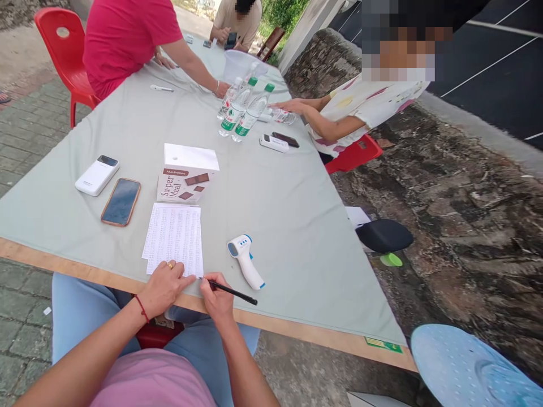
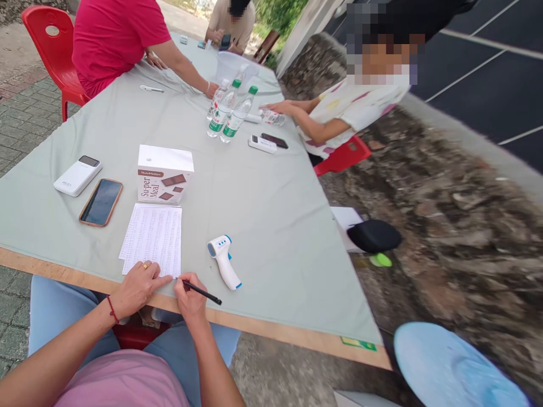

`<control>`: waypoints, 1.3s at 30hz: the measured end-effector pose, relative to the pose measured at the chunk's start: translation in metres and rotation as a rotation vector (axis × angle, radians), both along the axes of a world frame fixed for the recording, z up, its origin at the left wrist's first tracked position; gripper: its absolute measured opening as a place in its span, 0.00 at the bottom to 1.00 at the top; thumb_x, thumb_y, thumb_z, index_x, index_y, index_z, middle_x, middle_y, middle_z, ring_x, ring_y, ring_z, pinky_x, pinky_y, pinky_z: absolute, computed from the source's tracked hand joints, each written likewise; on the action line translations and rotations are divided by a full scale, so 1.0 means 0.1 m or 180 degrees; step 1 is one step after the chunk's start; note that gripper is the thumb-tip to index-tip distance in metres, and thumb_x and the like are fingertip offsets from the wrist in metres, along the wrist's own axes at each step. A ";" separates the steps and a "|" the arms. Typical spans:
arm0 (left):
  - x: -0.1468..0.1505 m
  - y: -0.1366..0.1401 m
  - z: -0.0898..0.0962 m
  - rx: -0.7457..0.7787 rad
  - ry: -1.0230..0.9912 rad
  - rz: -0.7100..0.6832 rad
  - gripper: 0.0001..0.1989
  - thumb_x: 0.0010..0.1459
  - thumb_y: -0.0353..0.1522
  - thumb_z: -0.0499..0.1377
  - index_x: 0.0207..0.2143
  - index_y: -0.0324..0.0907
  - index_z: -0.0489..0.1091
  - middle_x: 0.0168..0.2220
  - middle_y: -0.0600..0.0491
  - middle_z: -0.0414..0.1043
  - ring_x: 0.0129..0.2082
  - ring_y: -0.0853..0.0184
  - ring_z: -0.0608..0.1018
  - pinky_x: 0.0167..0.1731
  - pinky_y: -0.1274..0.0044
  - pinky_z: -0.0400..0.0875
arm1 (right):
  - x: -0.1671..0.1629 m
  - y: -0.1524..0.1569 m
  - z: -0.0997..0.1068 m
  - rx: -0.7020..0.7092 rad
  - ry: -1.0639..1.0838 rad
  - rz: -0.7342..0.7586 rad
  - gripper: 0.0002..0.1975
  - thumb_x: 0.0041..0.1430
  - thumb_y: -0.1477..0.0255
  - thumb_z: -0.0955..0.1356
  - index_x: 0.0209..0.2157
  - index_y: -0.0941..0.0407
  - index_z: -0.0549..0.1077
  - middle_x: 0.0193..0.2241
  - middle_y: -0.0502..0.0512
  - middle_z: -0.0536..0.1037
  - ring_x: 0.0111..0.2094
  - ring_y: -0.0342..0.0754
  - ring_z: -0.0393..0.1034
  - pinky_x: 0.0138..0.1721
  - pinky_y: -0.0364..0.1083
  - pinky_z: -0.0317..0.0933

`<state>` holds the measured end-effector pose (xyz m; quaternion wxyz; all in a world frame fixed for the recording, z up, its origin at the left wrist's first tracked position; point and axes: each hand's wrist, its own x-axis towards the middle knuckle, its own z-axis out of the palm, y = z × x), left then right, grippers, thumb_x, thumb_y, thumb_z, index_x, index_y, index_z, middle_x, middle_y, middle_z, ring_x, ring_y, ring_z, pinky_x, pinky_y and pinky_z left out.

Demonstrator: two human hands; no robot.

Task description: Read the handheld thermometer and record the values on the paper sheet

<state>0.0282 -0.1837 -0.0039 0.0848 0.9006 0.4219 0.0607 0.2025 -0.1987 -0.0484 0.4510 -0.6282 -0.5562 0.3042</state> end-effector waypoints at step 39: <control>-0.38 0.39 0.00 -0.0021 -0.1451 0.0815 0.17 0.66 0.32 0.48 0.55 0.42 0.62 0.42 0.47 0.67 0.42 0.64 0.71 0.44 0.69 0.68 | 0.00 0.04 -0.05 0.0002 0.0550 -0.0596 0.18 0.59 0.56 0.63 0.38 0.56 0.73 0.26 0.52 0.75 0.29 0.49 0.69 0.34 0.47 0.64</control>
